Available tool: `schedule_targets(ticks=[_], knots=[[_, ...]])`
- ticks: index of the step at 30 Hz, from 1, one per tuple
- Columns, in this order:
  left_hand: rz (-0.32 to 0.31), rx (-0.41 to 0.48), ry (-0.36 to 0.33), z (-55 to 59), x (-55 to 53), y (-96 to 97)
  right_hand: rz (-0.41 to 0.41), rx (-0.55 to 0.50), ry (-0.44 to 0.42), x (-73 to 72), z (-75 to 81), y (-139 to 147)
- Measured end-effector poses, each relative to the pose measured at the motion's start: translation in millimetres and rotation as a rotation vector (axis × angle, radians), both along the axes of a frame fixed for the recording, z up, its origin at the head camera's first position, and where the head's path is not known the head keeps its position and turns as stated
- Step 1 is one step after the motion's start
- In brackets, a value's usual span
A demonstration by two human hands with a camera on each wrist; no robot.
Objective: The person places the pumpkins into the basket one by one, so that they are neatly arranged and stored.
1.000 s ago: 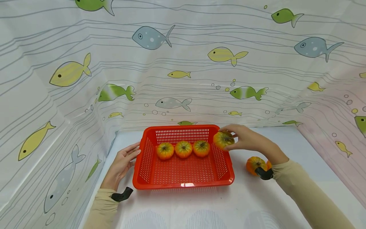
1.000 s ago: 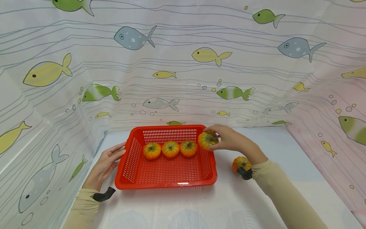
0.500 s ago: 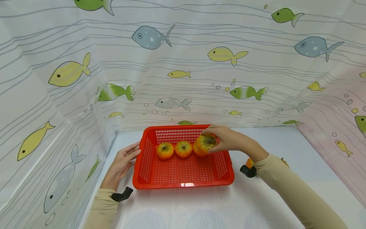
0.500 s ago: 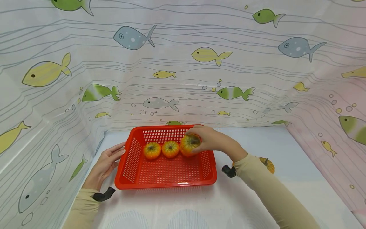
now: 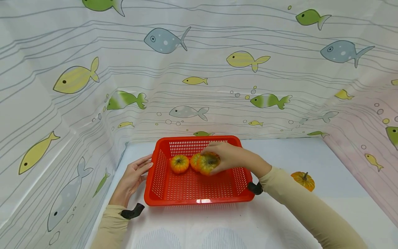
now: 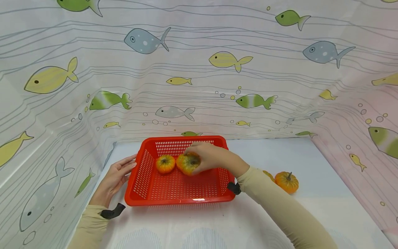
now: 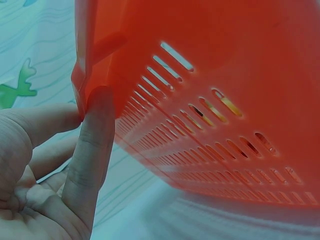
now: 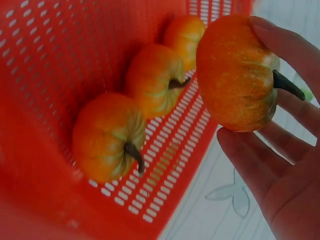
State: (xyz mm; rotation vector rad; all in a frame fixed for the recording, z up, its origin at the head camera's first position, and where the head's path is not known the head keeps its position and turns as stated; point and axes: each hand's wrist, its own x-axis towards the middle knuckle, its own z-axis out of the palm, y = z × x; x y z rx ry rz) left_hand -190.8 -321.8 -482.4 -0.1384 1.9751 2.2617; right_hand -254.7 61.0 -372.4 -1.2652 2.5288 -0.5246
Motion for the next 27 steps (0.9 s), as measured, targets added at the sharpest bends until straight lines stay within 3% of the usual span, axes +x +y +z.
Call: schedule_targets(ticks=[16,27], knots=[[0.008,-0.04,-0.015,0.4,1.0,0.0,0.181,0.067,0.048,3.1,-20.5,-57.2],[0.003,-0.003,-0.01,1.0,2.6,1.1,0.209,0.14,0.042,5.9,-38.5,-87.6]])
